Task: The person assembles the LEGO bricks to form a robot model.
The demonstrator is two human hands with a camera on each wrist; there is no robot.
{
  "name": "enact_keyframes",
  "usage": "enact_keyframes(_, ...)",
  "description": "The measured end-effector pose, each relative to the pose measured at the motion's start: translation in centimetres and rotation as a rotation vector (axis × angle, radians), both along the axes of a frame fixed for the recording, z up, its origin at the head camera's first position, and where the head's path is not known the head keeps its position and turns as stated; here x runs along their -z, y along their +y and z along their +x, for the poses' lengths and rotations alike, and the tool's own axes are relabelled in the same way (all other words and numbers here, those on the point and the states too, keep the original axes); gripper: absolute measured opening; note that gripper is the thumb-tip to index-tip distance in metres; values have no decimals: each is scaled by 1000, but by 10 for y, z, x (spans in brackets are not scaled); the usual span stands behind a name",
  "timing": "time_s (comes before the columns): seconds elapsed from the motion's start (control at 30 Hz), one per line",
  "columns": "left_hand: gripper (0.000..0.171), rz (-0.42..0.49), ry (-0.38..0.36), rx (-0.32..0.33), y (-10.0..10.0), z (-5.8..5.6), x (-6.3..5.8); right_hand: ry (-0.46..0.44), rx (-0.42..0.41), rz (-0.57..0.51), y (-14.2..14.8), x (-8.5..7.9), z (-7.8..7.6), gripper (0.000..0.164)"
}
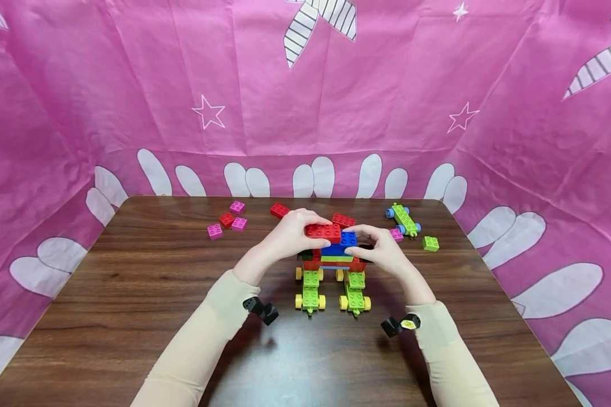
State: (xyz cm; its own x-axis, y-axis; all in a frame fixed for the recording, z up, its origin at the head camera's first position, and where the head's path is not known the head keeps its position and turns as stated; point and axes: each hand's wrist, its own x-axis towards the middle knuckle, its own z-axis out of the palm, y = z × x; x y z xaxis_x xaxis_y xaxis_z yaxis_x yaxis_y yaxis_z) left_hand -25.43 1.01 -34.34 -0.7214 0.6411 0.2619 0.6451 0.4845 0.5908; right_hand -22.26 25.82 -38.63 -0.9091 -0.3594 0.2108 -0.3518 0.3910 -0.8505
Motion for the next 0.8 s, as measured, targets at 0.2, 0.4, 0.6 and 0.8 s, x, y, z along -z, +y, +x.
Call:
enact_keyframes(0.2, 41, 9, 2, -2, -2, 1, 1, 3, -2, 0, -2, -1, 0, 35)
enact_keyframes(0.4, 41, -4, -22, 1, -2, 0, -2, -6, 2, -2, -2, -1, -1, 35)
enact_keyframes(0.6, 42, -41, -31, 3, 0, -1, -4, -4, 3, 1, -1, -1, 0, 35)
enact_keyframes(0.8, 41, -67, -33, 0, 2, -1, -5, -7, 6, 2, -2, -1, 1, 35)
